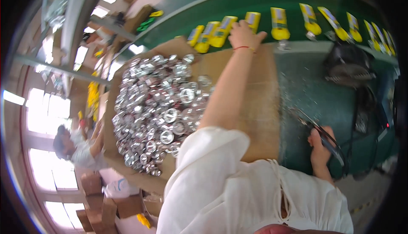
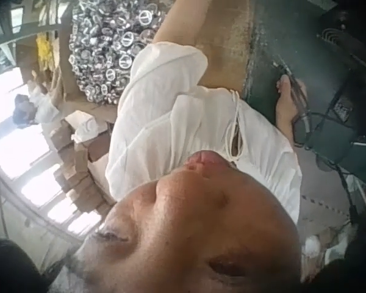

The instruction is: Soldering wires onto small circuit boards for portable flashlights.

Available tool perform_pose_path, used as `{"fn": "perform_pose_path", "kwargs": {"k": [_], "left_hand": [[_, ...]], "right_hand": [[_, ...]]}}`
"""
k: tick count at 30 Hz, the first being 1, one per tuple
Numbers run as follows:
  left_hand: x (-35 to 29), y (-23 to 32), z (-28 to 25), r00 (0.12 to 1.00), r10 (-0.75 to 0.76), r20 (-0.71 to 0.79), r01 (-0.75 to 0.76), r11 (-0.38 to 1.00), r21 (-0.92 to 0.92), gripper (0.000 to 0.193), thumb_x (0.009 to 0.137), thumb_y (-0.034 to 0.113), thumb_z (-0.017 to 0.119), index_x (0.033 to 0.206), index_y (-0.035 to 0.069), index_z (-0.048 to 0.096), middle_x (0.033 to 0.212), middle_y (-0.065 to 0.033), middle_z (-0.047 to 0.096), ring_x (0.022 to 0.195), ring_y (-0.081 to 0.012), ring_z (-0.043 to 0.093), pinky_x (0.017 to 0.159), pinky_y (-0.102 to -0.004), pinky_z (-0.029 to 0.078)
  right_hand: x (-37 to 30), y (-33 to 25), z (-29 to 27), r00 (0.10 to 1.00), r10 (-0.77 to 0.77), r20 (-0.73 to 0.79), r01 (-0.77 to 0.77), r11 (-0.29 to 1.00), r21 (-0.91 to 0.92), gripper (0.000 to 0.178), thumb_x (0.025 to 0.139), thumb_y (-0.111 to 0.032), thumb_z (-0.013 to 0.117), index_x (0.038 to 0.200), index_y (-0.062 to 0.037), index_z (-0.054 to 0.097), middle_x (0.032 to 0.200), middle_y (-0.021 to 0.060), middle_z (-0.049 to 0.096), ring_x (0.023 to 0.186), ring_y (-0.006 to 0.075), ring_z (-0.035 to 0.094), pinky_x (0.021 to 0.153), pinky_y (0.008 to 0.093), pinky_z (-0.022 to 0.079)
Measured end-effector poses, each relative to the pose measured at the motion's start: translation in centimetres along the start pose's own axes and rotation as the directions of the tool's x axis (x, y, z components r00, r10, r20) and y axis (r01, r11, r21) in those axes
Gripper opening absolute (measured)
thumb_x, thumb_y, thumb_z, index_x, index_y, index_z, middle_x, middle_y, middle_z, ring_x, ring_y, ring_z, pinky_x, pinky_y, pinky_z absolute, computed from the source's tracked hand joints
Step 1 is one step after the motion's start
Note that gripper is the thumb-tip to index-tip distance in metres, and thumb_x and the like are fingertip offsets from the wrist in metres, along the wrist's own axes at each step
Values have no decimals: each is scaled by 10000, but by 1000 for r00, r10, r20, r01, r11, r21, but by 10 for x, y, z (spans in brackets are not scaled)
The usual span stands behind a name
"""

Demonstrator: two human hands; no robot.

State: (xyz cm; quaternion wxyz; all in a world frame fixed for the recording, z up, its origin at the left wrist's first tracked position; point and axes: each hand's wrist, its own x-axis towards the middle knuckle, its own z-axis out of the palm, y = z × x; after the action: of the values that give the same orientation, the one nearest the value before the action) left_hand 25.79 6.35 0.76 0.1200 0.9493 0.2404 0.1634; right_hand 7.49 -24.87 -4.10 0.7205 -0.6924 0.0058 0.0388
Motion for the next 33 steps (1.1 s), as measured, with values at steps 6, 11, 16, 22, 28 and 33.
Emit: {"fn": "perform_pose_path", "kwargs": {"k": [6,11,16,22,28,33], "left_hand": [[1,-12,-8,968,-6,253,-14,997,77,499,660,463,646,907,30,664,914,-138,655,878,-268,629,776,-349,499],[-107,-23,-57,952,227,204,-259,954,151,439,673,498,634,815,82,647,773,-103,626,766,-259,627,660,-401,486],[-227,-35,-92,970,213,119,-212,977,-22,624,652,600,649,925,64,481,681,-110,589,587,-255,607,485,-363,459],[-298,-94,-118,970,-74,231,-18,928,372,536,728,585,598,933,97,507,566,-82,563,467,-228,579,377,-324,420],[-293,-101,-86,969,217,117,-233,960,153,234,775,294,622,864,92,542,925,-82,517,856,-254,518,735,-397,430],[-283,-108,-98,968,250,3,-239,926,-291,534,670,160,749,1117,45,480,1047,-176,484,952,-332,500,816,-388,429]], "right_hand": [[1,2,-9,1000,17,22,-17,1000,0,153,830,-147,607,861,-17,533,649,31,536,569,78,503,508,194,388],[4,2,-1,998,-16,62,18,1000,-19,155,836,-153,595,869,-14,535,649,25,532,571,77,497,511,192,377],[4,5,1,998,-46,48,48,997,-59,153,841,-153,587,881,-13,542,650,18,527,582,70,495,516,190,373],[-2,7,-3,996,-69,59,72,996,-45,149,840,-153,598,861,-14,547,640,15,528,560,61,483,500,183,361],[-15,-9,5,996,-74,59,75,997,-17,126,818,-108,631,847,-8,559,639,33,559,549,66,508,503,179,389],[-20,-14,9,992,-89,86,90,996,3,141,806,-107,642,851,-2,560,639,43,569,545,72,520,496,186,406]]}}
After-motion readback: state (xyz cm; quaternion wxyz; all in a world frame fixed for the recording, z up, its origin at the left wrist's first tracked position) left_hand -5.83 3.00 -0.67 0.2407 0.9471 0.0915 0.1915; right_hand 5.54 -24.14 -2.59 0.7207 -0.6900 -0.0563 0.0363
